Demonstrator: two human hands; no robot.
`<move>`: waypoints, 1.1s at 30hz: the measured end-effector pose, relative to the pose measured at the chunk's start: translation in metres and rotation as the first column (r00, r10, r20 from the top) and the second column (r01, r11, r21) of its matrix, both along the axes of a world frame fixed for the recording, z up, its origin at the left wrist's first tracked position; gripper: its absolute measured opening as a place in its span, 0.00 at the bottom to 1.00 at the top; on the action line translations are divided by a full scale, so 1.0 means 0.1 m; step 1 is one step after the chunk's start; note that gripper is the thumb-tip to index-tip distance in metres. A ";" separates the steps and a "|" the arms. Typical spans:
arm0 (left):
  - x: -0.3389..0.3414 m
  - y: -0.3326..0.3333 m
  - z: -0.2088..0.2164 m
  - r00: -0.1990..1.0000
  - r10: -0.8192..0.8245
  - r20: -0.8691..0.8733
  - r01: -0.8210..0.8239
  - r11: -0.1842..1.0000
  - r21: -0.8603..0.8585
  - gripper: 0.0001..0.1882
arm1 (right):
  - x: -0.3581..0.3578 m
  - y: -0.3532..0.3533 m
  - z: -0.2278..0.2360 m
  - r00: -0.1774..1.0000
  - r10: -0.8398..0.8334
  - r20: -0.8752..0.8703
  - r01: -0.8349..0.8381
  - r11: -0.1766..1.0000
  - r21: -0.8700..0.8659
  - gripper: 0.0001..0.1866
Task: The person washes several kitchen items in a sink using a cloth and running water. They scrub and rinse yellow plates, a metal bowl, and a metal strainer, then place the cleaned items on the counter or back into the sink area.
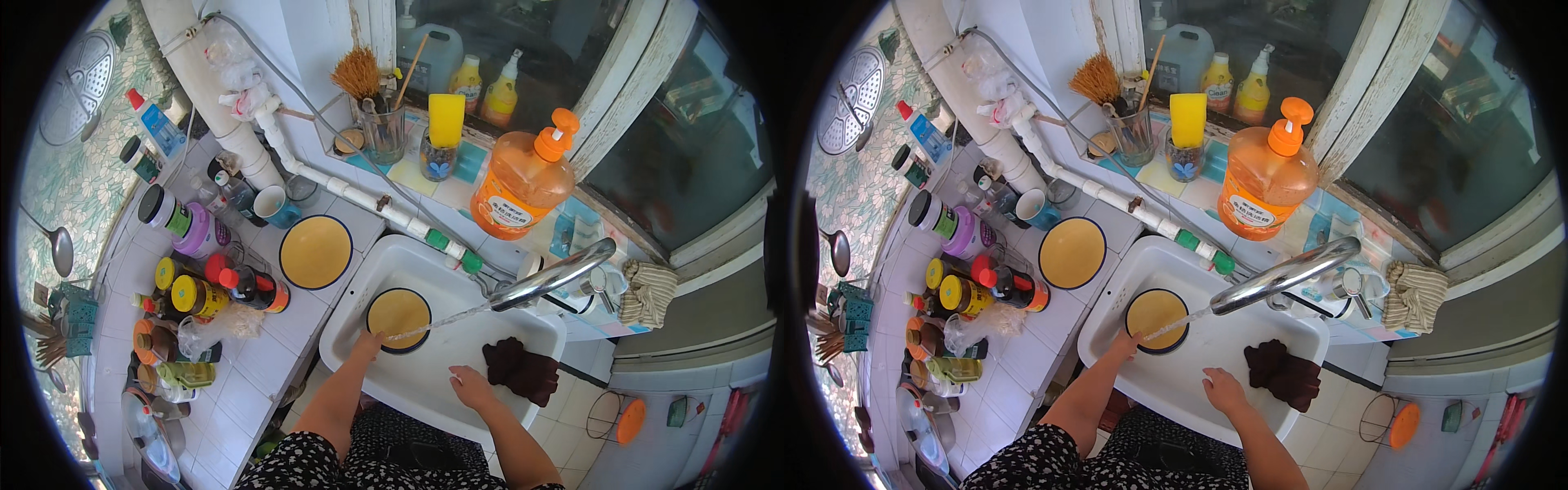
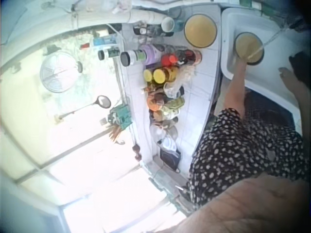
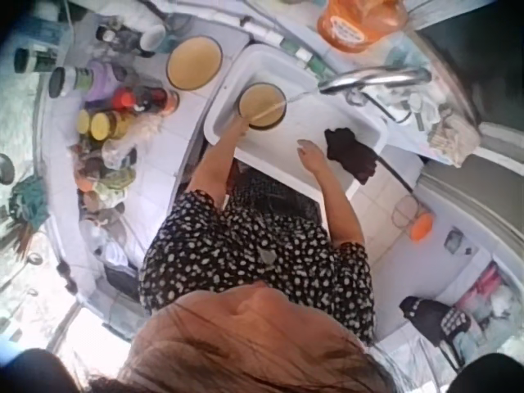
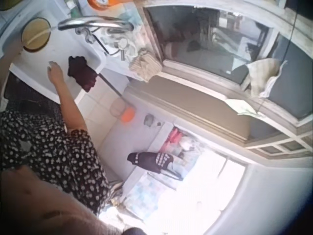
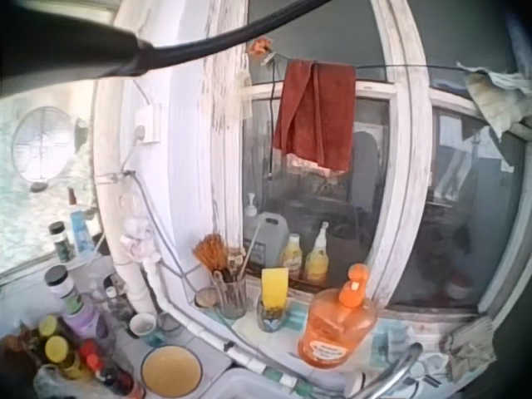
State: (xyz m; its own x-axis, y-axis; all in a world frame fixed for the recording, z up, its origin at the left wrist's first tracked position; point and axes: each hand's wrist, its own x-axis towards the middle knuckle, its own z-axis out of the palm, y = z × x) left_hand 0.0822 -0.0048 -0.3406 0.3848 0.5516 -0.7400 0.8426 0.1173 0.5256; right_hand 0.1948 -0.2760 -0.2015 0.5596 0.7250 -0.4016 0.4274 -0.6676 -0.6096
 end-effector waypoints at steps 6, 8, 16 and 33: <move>0.16 0.08 -0.18 0.894 -0.280 -0.348 0.389 0.873 0.295 0.26 | -0.10 0.03 -0.07 0.999 0.021 -0.034 -0.020 1.000 0.008 0.15; 0.24 0.12 0.17 0.851 -0.327 -0.412 0.447 0.862 0.239 0.23 | -0.11 0.07 -0.09 0.998 -0.026 -0.058 0.026 1.000 0.006 0.15; 0.28 0.17 0.79 0.851 -0.401 -0.339 0.522 0.720 0.458 0.23 | -0.08 0.38 -0.26 0.991 -0.077 -0.108 0.078 0.997 0.011 0.16; -0.01 0.16 1.60 0.943 -0.132 0.305 0.188 0.968 -0.163 0.13 | 0.15 1.02 -0.24 0.517 -0.591 -0.619 0.692 0.714 -0.105 0.21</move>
State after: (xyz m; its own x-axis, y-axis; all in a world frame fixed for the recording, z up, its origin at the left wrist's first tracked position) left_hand 0.0808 0.0112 -0.1808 0.6693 0.3271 -0.6671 0.6729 0.1140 0.7309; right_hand 0.2098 -0.1736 -0.2256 0.5884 0.3372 -0.7349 -0.5482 -0.5017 -0.6691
